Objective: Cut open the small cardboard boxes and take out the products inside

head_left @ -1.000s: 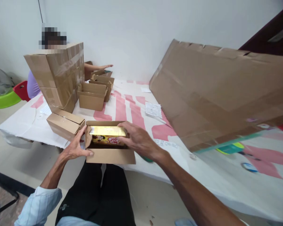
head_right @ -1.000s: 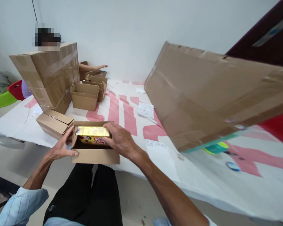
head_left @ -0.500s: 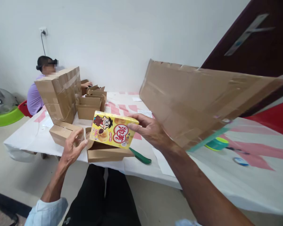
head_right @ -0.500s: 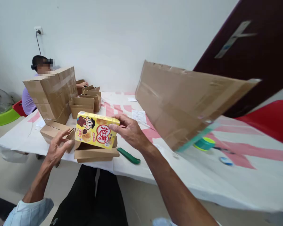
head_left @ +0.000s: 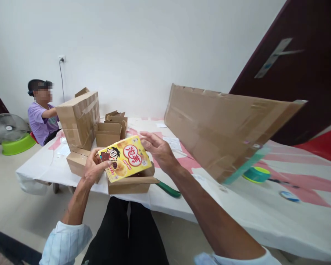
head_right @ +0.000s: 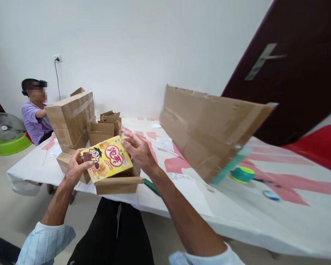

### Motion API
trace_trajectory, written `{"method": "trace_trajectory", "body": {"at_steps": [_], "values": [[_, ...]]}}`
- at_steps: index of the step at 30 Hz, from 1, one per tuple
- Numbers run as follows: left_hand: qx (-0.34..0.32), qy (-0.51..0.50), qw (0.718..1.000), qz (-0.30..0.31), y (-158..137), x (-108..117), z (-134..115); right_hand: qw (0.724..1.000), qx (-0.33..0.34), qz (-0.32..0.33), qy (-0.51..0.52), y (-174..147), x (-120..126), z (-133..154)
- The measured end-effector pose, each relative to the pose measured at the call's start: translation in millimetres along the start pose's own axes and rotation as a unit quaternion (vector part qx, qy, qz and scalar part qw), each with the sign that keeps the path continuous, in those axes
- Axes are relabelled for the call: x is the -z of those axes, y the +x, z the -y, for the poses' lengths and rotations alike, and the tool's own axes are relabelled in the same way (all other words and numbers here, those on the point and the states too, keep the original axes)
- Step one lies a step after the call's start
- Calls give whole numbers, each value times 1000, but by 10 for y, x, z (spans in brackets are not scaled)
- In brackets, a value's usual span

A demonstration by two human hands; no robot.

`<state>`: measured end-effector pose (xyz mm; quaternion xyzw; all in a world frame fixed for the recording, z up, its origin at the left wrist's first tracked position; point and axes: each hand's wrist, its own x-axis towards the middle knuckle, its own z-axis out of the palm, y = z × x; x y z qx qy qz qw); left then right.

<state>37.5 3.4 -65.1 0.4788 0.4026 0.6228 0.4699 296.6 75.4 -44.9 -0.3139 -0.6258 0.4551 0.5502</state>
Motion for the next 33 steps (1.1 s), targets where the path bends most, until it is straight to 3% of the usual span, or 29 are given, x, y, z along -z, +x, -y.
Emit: {"method": "trace_trajectory", "body": {"at_steps": [2,5,10,14,19,26,33], "values": [[0,-46,997,-62,-38,-19,75,999,8,-36,5,-66,-126,-88],[-1,-99,988,-118,-73,-91,216,1000,-14,-12,7,-259,-421,-258],[6,-100,990,-94,-20,-139,348,998,-44,27,45,-485,-816,-388],[-8,8,996,-85,165,21,328,997,-68,24,14,-334,-803,-382],[-6,104,994,-28,385,179,395,998,-60,17,6,-13,-742,-542],[14,105,994,-23,472,199,680,996,-90,0,9,105,-730,-896],[26,93,995,-31,493,245,781,995,-100,1,1,122,-723,-980]]}}
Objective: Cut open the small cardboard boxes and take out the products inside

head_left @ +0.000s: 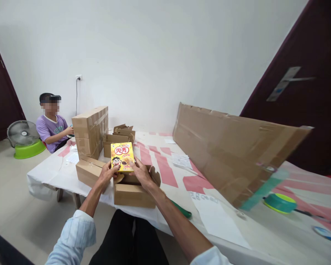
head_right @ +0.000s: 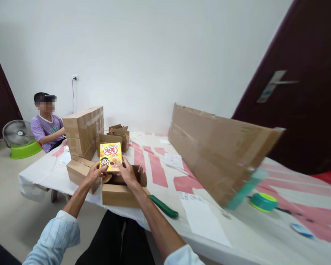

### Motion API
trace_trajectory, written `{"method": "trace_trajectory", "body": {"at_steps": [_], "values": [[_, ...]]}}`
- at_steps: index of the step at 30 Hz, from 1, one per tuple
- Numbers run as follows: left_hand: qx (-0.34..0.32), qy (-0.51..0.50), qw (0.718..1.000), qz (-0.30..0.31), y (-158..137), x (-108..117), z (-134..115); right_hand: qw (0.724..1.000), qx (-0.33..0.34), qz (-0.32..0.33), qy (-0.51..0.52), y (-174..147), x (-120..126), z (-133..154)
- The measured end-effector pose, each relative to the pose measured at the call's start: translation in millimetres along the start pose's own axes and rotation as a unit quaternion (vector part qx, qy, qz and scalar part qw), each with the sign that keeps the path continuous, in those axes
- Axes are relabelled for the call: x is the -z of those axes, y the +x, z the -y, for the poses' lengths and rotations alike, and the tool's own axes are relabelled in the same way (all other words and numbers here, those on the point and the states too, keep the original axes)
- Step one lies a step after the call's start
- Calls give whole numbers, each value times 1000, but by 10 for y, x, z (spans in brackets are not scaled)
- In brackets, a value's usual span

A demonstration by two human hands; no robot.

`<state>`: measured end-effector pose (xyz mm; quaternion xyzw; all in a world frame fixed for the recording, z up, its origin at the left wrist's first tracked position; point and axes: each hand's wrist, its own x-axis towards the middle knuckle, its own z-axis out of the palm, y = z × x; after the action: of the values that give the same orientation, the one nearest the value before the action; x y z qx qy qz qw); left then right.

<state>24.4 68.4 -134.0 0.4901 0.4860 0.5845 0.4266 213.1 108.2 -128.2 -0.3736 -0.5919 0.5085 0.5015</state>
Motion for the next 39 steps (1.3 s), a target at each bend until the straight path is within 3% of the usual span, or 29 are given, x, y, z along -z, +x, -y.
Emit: {"method": "trace_trajectory", "body": {"at_steps": [11,19,26,33,39], "values": [[10,-17,1000,-2,4,11,24,1000,-11,-20,-4,-32,-30,-46],[-10,-9,1000,19,-39,14,-176,1000,12,-11,-15,-89,-21,158],[-71,-7,997,39,-31,25,-607,998,57,-7,-9,-105,-46,549],[-194,-30,976,92,-51,40,-1297,975,221,10,16,-151,-44,1080],[-256,-30,956,143,123,56,-1738,961,277,19,-13,-37,83,1260]]}}
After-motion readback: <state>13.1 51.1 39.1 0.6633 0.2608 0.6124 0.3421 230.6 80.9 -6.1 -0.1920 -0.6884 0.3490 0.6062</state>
